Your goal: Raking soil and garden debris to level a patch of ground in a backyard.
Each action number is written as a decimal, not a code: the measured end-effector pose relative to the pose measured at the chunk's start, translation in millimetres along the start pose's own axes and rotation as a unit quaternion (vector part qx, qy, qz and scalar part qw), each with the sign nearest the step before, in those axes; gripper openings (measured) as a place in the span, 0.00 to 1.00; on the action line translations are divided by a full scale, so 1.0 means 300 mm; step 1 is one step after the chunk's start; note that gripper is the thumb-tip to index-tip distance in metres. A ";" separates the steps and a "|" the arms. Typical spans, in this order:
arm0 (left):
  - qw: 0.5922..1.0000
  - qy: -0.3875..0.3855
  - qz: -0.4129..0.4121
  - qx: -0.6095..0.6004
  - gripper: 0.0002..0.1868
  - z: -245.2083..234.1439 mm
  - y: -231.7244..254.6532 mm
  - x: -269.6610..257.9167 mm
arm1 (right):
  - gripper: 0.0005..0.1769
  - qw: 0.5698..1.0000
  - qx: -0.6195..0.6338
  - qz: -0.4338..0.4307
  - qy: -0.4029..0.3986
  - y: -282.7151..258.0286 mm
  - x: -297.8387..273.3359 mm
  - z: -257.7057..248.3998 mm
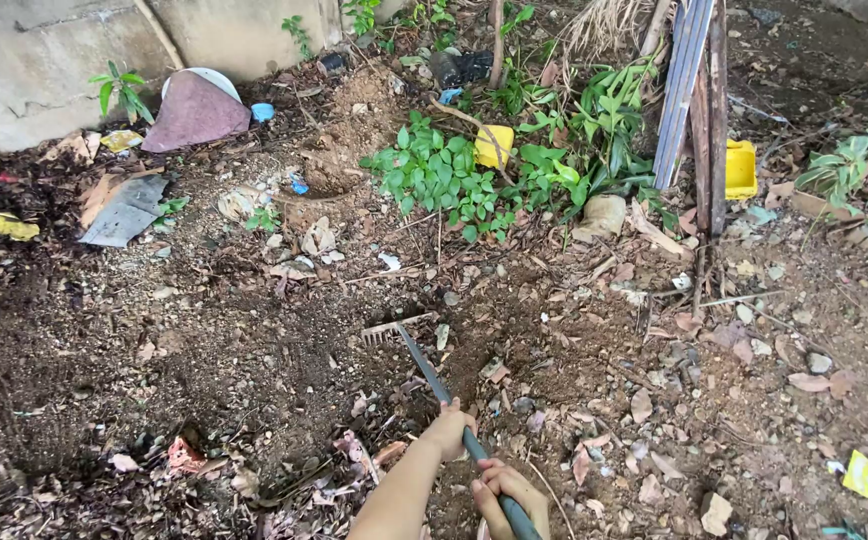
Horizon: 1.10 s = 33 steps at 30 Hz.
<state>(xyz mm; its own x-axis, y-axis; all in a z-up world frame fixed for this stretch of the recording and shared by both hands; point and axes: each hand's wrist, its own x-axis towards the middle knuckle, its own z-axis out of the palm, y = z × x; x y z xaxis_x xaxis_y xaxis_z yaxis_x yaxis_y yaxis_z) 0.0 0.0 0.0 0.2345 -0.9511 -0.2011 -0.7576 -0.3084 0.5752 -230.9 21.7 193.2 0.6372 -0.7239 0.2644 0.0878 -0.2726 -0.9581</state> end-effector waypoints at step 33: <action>0.996 -0.042 0.078 0.004 0.20 -0.073 0.236 -0.384 | 0.11 0.996 -0.021 0.037 0.078 -0.331 -0.335 0.026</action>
<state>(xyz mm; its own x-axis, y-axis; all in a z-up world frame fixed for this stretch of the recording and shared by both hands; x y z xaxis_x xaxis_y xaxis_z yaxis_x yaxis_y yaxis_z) -67.4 87.3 81.3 0.0628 -0.9824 -0.1759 -0.7852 -0.1574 0.5989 -297.7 126.7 260.8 0.5139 -0.8317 0.2105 0.0114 -0.2387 -0.9710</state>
